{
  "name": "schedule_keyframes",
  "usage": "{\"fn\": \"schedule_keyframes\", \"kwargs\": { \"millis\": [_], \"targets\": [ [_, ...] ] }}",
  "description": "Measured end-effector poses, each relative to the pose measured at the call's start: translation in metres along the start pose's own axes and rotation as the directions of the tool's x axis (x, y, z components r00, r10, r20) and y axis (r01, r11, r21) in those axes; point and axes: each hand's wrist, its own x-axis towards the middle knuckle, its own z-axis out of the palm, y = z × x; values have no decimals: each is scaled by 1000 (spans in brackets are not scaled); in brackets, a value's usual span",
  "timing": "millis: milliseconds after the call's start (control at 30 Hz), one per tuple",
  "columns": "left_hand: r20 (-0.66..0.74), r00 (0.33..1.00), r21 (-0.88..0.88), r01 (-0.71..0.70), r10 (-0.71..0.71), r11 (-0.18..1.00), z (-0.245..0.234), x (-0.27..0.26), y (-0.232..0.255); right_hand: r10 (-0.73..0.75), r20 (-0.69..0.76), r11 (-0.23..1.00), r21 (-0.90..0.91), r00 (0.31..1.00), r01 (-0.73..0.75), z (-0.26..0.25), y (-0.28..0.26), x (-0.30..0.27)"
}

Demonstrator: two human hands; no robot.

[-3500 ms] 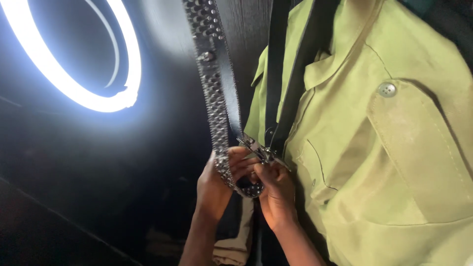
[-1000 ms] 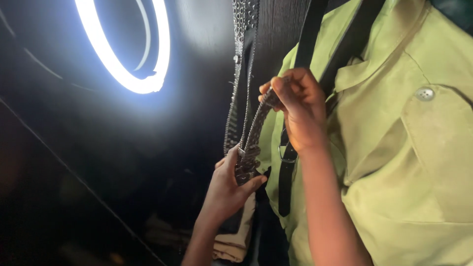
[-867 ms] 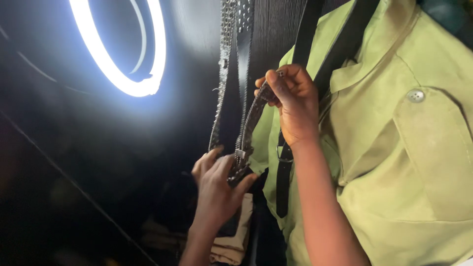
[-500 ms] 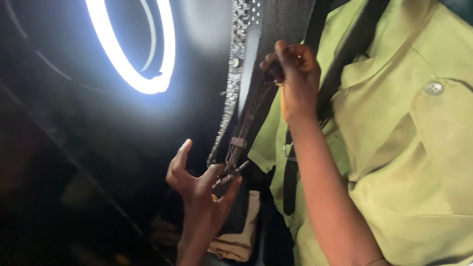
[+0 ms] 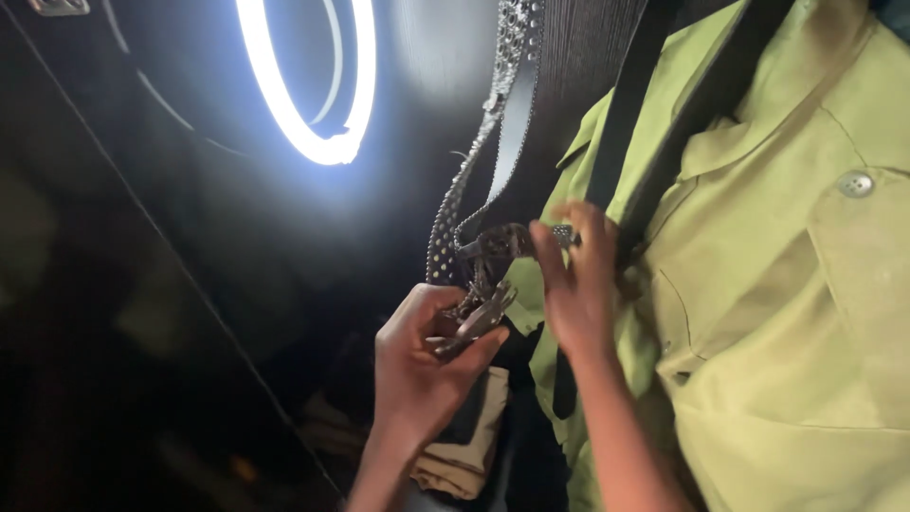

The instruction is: The person is seen organizing and hanging belts on a closet rod.

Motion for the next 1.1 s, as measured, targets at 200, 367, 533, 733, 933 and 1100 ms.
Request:
{"fn": "schedule_keyframes", "kwargs": {
  "millis": [200, 367, 533, 733, 933, 1100],
  "targets": [
    [-18, 995, 189, -90, 95, 978, 11, 1, 7, -289, -3, 928, -248, 957, 279, -37, -72, -58],
    [188, 961, 136, 181, -205, 974, 11, 5, 38, -324, 402, 923, -63, 857, 379, -58, -81, -53],
    [407, 906, 47, 109, -119, 993, -2, 7, 34, -245, 396, 969, 85, 885, 230, -68, -69, -49],
    [428, 902, -339, 108, 52, 935, 3, 9, 39, -155, 363, 869, 493, 919, -49, -72, -46, -50],
    [121, 993, -500, 47, 16, 865, 24, 18, 20, -171, 364, 752, 648, 916, -117, -67, -38, -58],
    [127, 983, -691, 184, -133, 699, 30, 24, 14, -145, 365, 740, 657, 920, -144, -67, -45, -56]
  ]
}}
